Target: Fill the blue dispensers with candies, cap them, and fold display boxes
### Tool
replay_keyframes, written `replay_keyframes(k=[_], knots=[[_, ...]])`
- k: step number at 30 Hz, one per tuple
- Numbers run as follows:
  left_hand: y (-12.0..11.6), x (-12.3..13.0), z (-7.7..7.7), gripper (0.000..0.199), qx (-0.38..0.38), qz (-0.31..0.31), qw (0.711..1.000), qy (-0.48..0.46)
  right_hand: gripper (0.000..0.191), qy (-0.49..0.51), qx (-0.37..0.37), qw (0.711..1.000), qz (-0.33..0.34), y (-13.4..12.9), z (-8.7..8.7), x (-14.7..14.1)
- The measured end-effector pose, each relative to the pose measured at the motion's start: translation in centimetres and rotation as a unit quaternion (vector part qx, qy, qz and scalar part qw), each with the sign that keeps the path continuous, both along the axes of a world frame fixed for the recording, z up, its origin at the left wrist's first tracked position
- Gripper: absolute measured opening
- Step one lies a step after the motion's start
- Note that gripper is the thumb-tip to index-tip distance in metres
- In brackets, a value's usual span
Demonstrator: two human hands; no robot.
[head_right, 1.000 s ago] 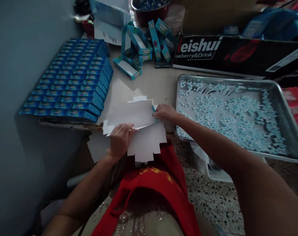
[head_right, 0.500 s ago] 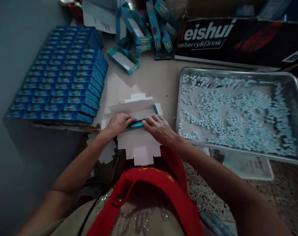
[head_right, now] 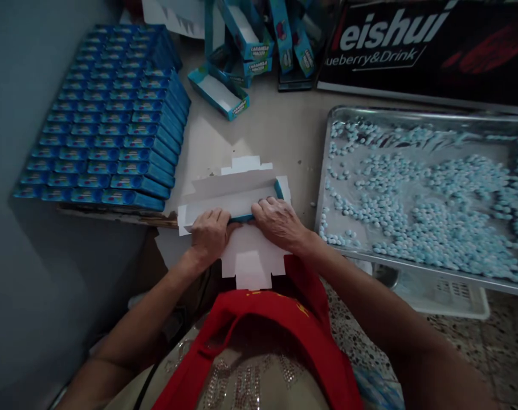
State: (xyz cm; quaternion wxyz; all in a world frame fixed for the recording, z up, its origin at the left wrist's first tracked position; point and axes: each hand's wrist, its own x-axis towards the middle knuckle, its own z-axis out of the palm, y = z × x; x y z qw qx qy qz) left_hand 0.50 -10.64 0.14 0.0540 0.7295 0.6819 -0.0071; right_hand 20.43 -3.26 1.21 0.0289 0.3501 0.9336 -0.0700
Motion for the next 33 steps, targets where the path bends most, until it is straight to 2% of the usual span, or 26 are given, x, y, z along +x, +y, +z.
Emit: replay_keyframes(k=[3,6,8,11,12,14,16,18,20,22,24,26,28,30,31,33], knots=[[0.8,-1.0,0.4,0.036,-0.017,-0.039,0.999,-0.018,0.028,-0.017,-0.06,0.998,0.011,0.5,0.3,-0.3],[1.3,-1.8,1.1,0.019,-0.026,-0.116,0.992,-0.036,0.022,-0.003,-0.107,0.994,0.0,0.0,0.9,0.1],[1.8,-2.4,1.9,0.017,-0.029,-0.188,0.981,-0.039,0.025,0.043,-0.151,0.988,0.005,-0.5,1.9,1.1],[3.2,-3.5,3.0,0.026,-0.032,-0.284,0.958,-0.03,0.035,0.136,-0.217,0.964,0.074,0.1,4.5,3.6],[3.9,-4.0,3.2,0.027,-0.031,-0.311,0.949,-0.032,0.039,0.158,-0.203,0.962,0.094,0.7,5.3,4.5],[6.1,-4.7,3.5,0.027,-0.033,-0.367,0.928,-0.059,0.047,0.172,-0.115,0.972,0.115,2.5,6.2,5.8],[8.8,-5.1,3.6,0.026,-0.04,-0.414,0.905,-0.085,0.041,0.162,-0.02,0.978,0.13,4.3,6.1,6.4],[11.6,-5.0,3.8,0.025,-0.036,-0.434,0.897,-0.081,0.025,0.148,0.011,0.975,0.162,5.5,4.9,6.0],[13.4,-4.5,4.7,0.025,-0.009,-0.417,0.906,-0.066,0.021,0.145,0.009,0.973,0.181,5.7,3.4,5.1],[13.3,-3.8,6.1,0.025,0.041,-0.362,0.929,-0.063,0.024,0.153,0.018,0.974,0.168,4.9,2.1,4.0],[10.8,-2.8,7.6,0.028,0.098,-0.271,0.956,-0.057,0.028,0.172,0.035,0.975,0.135,3.5,1.1,3.0],[6.8,-1.7,8.3,0.024,0.124,-0.171,0.977,-0.032,0.033,0.195,0.039,0.974,0.108,2.3,0.6,2.1],[2.8,-0.6,7.5,0.021,0.109,-0.106,0.988,-0.017,0.033,0.219,0.019,0.972,0.083,1.8,0.5,1.4],[0.3,0.5,5.8,0.024,0.094,-0.046,0.994,-0.019,0.029,0.238,-0.023,0.969,0.06,2.0,0.5,0.7],[-0.1,0.8,4.8,0.028,0.091,-0.009,0.996,-0.022,0.027,0.244,-0.048,0.967,0.05,2.4,0.6,0.4],[0.5,1.0,3.4,0.034,0.072,0.047,0.996,-0.03,0.026,0.241,-0.088,0.966,0.039,3.2,0.7,-0.2]])
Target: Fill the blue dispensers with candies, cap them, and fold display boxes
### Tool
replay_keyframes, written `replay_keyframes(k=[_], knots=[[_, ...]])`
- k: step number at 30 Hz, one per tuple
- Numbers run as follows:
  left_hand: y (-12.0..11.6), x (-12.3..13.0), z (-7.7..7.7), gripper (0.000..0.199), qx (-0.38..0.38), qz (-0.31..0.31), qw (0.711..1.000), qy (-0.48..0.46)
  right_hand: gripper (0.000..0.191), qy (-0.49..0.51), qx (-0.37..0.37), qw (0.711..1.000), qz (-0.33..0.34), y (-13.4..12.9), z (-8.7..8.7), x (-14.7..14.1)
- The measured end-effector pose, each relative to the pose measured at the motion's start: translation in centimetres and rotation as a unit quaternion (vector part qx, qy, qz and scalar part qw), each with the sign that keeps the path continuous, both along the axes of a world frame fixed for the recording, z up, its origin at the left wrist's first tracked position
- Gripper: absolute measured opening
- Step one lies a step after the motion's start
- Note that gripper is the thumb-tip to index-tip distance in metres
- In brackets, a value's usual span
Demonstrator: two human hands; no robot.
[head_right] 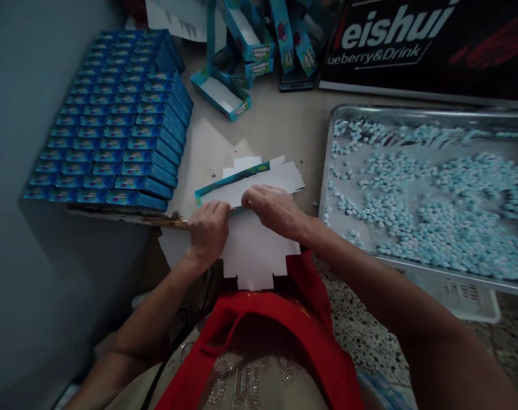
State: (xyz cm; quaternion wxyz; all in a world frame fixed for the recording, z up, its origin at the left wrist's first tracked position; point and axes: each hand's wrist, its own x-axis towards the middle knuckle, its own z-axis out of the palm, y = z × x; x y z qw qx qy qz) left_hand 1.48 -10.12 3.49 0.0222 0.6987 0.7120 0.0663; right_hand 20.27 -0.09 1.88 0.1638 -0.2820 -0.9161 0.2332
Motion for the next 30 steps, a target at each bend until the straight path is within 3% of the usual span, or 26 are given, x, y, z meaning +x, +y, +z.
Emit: replay_keyframes(k=[2,5,8,11,15,22,25,27,30], knots=[[1.8,-0.5,-0.5,0.036,-0.055,0.028,0.998,-0.022,0.026,-0.022,0.014,1.0,0.004,0.4,-0.2,-0.4],[4.0,-1.8,-0.2,0.029,-0.127,0.031,0.989,-0.071,0.029,-0.051,0.125,0.991,-0.004,-0.3,-1.1,-0.7],[3.6,-1.9,-0.3,0.023,-0.068,0.018,0.996,-0.06,0.034,-0.071,0.196,0.978,-0.028,-1.9,-2.1,-0.5],[1.5,-0.7,-1.4,0.027,-0.014,-0.009,1.0,-0.002,0.035,-0.099,0.191,0.976,-0.027,-2.5,-2.7,-0.4],[-0.5,0.8,-2.9,0.03,-0.008,-0.016,0.999,0.036,0.028,-0.118,0.144,0.982,-0.012,-1.7,-2.9,-1.0],[0.4,0.2,-3.8,0.031,-0.028,0.017,0.998,0.05,0.022,-0.175,0.114,0.978,0.01,-0.5,-2.5,-2.5],[-0.3,0.1,-3.0,0.03,-0.038,0.025,0.998,0.05,0.015,-0.18,0.052,0.979,0.075,1.1,-1.9,-2.5],[-1.5,0.2,-1.5,0.022,-0.067,0.014,0.997,0.034,0.009,-0.167,0.027,0.975,0.144,1.7,-1.3,-1.8],[-2.8,0.3,1.6,0.011,-0.117,-0.035,0.992,-0.026,0.033,-0.137,0.024,0.965,0.22,1.4,-0.4,0.1]])
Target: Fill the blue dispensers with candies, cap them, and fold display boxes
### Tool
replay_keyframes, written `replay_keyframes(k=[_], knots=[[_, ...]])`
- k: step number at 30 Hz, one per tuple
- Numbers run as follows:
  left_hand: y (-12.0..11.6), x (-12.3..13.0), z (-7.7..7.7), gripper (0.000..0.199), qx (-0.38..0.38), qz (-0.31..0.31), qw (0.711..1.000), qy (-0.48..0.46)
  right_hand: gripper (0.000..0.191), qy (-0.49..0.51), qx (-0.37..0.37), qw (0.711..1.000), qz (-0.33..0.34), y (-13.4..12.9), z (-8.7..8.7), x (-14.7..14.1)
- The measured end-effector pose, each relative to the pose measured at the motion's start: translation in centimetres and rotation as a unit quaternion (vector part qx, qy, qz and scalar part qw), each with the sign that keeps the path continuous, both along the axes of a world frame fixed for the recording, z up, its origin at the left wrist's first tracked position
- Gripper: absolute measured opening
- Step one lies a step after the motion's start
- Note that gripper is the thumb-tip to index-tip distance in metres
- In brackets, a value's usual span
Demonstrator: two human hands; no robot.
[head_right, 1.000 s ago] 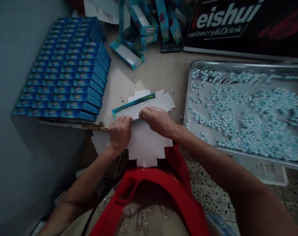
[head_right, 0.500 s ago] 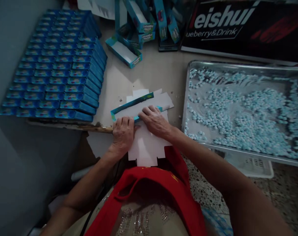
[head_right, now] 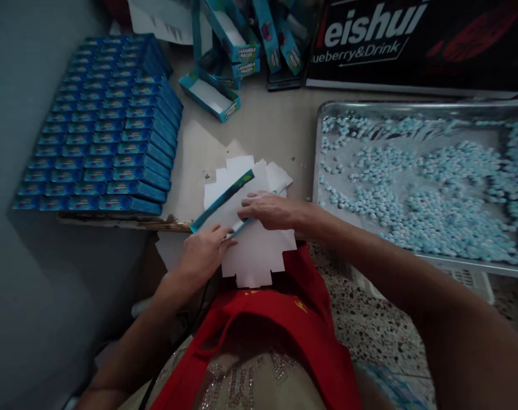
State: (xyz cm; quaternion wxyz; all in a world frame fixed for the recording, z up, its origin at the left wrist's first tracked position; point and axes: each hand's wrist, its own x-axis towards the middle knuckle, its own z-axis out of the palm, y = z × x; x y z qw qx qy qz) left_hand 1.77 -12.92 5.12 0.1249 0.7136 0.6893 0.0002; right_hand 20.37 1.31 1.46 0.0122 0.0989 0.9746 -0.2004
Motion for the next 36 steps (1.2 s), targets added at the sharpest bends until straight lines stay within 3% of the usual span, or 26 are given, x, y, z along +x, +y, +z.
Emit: replay_keyframes(k=[2,4,7,10,12,15,17,19,21,24,28,33,36], knots=[[0.8,-0.1,1.6,0.015,0.026,0.001,0.999,-0.041,0.035,0.017,-0.008,1.0,0.007,-0.9,0.5,1.3],[3.2,-0.3,2.0,0.025,0.084,0.039,0.993,-0.075,0.027,0.033,-0.015,0.999,-0.003,-2.0,0.8,2.4],[7.9,-0.2,0.2,0.05,0.055,0.073,0.982,-0.163,0.013,0.07,-0.041,0.997,0.002,-2.8,0.9,3.1],[10.5,0.6,-2.7,0.037,-0.002,0.044,0.971,-0.234,0.015,0.114,-0.086,0.99,-0.01,-2.9,0.4,3.2],[10.2,1.2,-4.1,0.033,0.023,0.037,0.969,-0.244,0.019,0.135,-0.085,0.985,-0.067,-3.1,-0.3,2.9],[8.2,1.9,-4.9,0.04,0.065,0.082,0.964,-0.245,0.027,0.18,-0.037,0.961,-0.207,-4.6,-1.4,2.3],[6.9,2.2,-5.0,0.045,0.081,0.118,0.96,-0.243,0.04,0.216,-0.005,0.915,-0.341,-6.0,-2.0,1.8],[5.9,2.4,-5.1,0.049,0.096,0.145,0.954,-0.245,0.045,0.231,0.006,0.848,-0.477,-7.2,-2.3,1.5],[5.4,2.7,-5.3,0.051,0.109,0.157,0.949,-0.251,0.05,0.208,-0.017,0.8,-0.563,-7.4,-2.4,1.3],[5.1,2.8,-5.6,0.05,0.12,0.16,0.943,-0.266,0.034,0.107,-0.057,0.791,-0.6,-6.2,-2.4,0.8],[5.0,3.0,-5.7,0.048,0.144,0.171,0.933,-0.282,0.021,-0.006,-0.025,0.805,-0.593,-4.5,-1.8,0.0],[5.7,3.0,-5.6,0.053,0.151,0.216,0.911,-0.319,0.024,0.029,0.039,0.807,-0.588,-6.1,-1.8,-0.5],[6.4,2.8,-5.6,0.037,0.14,0.23,0.906,-0.326,0.035,0.041,0.031,0.802,-0.596,-7.6,-2.2,-0.3]])
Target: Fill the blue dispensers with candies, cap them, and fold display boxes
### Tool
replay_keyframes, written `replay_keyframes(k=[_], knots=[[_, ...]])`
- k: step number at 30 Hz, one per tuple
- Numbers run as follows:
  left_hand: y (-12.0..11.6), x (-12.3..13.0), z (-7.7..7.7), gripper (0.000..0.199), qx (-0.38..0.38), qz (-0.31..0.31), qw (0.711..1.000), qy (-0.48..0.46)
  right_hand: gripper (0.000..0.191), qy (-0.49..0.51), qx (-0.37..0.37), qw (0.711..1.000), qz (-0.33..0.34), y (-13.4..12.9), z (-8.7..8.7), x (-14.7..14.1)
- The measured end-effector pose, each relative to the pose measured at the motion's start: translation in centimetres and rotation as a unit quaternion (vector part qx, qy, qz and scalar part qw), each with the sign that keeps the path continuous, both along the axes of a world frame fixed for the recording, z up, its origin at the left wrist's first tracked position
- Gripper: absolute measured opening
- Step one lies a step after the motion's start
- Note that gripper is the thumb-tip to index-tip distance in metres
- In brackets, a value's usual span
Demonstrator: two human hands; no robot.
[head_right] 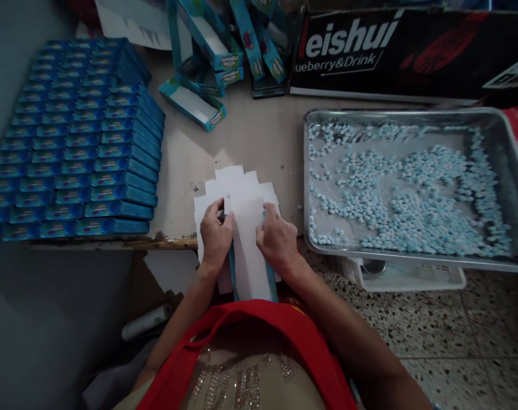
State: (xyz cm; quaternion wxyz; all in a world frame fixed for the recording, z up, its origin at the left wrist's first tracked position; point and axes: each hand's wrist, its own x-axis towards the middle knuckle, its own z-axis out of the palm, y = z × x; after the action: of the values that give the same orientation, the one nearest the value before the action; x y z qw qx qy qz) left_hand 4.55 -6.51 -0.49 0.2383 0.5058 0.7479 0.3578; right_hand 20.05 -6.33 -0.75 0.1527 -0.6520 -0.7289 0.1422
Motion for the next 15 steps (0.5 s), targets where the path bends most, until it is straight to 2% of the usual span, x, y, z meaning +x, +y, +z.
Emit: replay_keyframes(k=[3,7,10,13,15], knots=[[-0.1,0.1,0.3,0.023,-0.001,0.006,1.0,0.028,0.04,0.013,-0.014,1.0,-0.015,-1.1,-0.1,0.4],[-1.5,0.6,1.0,0.02,0.033,-0.005,0.997,0.066,0.039,0.044,0.016,0.999,0.001,-1.9,0.1,1.0],[-2.5,0.5,1.3,0.02,0.032,-0.042,0.999,-0.009,0.031,0.105,0.043,0.993,0.017,-1.7,-0.2,1.4],[-2.9,0.2,1.2,0.029,0.002,-0.028,0.993,-0.115,0.025,0.159,0.061,0.985,0.024,-1.1,-0.7,1.7],[-2.9,0.2,1.1,0.027,-0.009,-0.021,0.993,-0.117,0.024,0.167,0.06,0.983,0.039,-0.7,-1.0,1.8]])
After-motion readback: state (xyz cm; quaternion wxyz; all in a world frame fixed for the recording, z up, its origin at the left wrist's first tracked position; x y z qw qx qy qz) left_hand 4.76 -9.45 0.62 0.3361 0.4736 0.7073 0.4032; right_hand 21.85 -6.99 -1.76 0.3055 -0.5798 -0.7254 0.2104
